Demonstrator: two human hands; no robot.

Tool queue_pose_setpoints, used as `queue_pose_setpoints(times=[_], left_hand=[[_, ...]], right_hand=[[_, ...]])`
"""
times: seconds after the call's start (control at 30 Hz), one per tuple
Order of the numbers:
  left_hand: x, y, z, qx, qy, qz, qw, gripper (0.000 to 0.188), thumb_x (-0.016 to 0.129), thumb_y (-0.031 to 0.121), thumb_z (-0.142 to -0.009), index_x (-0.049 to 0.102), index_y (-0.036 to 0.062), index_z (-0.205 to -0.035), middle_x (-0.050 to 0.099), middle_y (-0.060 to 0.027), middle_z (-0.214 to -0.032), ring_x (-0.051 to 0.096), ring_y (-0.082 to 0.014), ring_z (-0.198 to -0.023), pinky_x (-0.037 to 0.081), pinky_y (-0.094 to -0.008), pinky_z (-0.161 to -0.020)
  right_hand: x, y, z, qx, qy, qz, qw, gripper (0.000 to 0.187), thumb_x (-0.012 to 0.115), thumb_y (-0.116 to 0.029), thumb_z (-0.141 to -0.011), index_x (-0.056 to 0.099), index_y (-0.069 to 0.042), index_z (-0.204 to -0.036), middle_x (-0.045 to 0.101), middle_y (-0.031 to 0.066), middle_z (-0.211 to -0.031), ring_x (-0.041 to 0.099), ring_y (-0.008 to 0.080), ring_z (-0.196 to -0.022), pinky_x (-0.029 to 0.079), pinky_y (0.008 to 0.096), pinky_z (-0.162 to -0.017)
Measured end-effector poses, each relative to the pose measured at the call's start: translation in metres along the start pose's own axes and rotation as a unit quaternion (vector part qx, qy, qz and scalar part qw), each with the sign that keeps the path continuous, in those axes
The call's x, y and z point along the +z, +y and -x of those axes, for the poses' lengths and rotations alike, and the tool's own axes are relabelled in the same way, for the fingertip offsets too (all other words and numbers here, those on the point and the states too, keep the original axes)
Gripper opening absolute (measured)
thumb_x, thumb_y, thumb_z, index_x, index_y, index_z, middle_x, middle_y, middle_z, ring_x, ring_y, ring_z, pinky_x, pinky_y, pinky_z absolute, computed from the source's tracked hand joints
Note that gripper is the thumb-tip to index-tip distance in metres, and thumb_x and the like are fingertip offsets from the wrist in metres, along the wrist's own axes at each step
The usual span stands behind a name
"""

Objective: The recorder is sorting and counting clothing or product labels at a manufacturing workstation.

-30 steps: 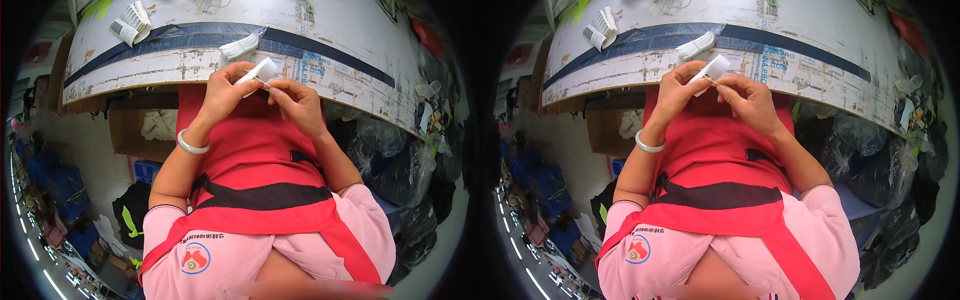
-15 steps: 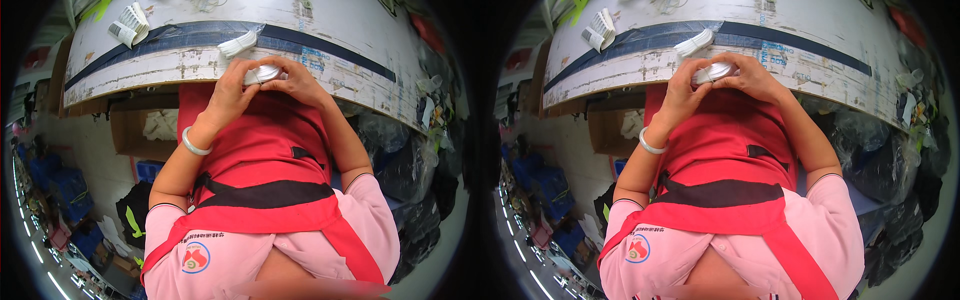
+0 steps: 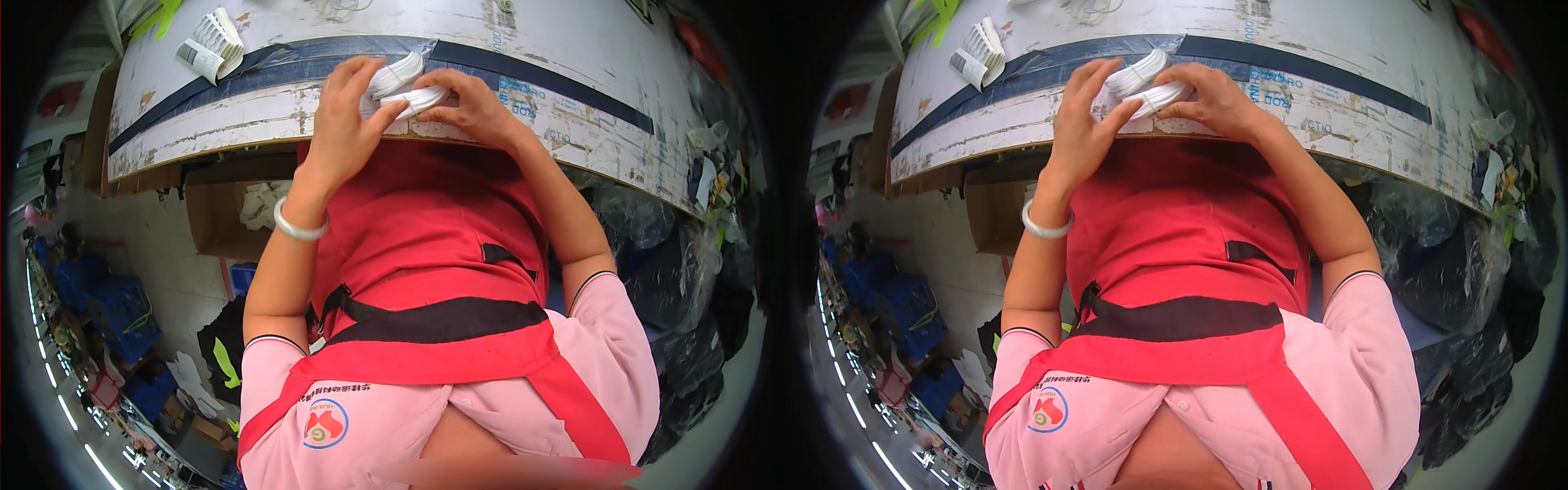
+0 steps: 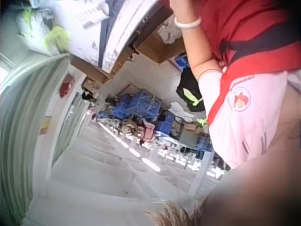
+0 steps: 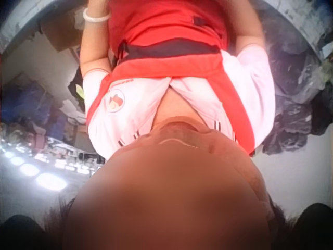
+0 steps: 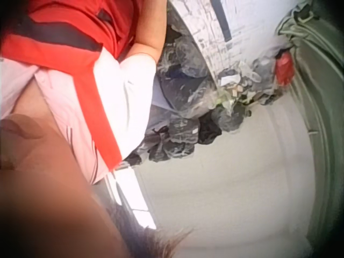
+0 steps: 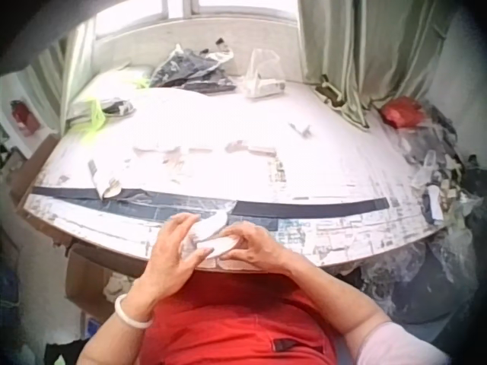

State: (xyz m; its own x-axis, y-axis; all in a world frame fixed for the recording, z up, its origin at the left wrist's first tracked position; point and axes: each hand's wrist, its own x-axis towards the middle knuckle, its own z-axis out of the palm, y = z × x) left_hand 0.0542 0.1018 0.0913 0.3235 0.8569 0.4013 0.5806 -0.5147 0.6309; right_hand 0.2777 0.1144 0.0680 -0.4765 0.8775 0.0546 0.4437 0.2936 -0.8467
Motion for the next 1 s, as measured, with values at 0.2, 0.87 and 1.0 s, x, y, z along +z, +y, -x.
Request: queue_pose_setpoints(times=[0.2,0.87,1.0], left_hand=[[0.021,-0.012,-0.014,0.029,-0.078,-0.061,0.995,0.081,0.075,0.046,-0.072,0.045,-0.0034,-0.128,0.054,-0.0233,-0.121,0.052,-0.0389,-0.112,0.041,-0.0435,-0.094],[0.040,-0.007,-0.007,0.026,-0.073,-0.181,0.980,0.084,0.073,0.042,-0.077,0.037,-0.0055,-0.135,0.048,-0.0182,-0.123,0.046,-0.0320,-0.114,0.034,-0.0411,-0.096],[0.041,-0.011,-0.003,0.017,-0.056,-0.214,0.975,0.085,0.074,0.045,-0.073,0.040,-0.0051,-0.132,0.048,-0.0140,-0.119,0.046,-0.0274,-0.111,0.036,-0.0381,-0.094]], right_hand=[[0.012,0.007,-0.007,-0.054,0.085,0.103,0.990,0.039,0.076,-0.017,-0.073,0.061,-0.008,-0.108,0.062,0.0092,-0.104,0.057,0.0288,-0.100,0.045,0.0363,-0.089],[-0.030,0.013,-0.040,0.049,0.114,-0.011,0.992,0.021,0.068,-0.013,-0.086,0.067,-0.004,-0.104,0.069,0.0057,-0.095,0.062,0.0133,-0.084,0.050,0.0271,-0.081],[-0.028,0.010,-0.083,0.027,0.090,0.063,0.994,0.018,0.065,-0.013,-0.088,0.067,-0.003,-0.103,0.068,0.0059,-0.095,0.062,0.0129,-0.084,0.049,0.0271,-0.079]])
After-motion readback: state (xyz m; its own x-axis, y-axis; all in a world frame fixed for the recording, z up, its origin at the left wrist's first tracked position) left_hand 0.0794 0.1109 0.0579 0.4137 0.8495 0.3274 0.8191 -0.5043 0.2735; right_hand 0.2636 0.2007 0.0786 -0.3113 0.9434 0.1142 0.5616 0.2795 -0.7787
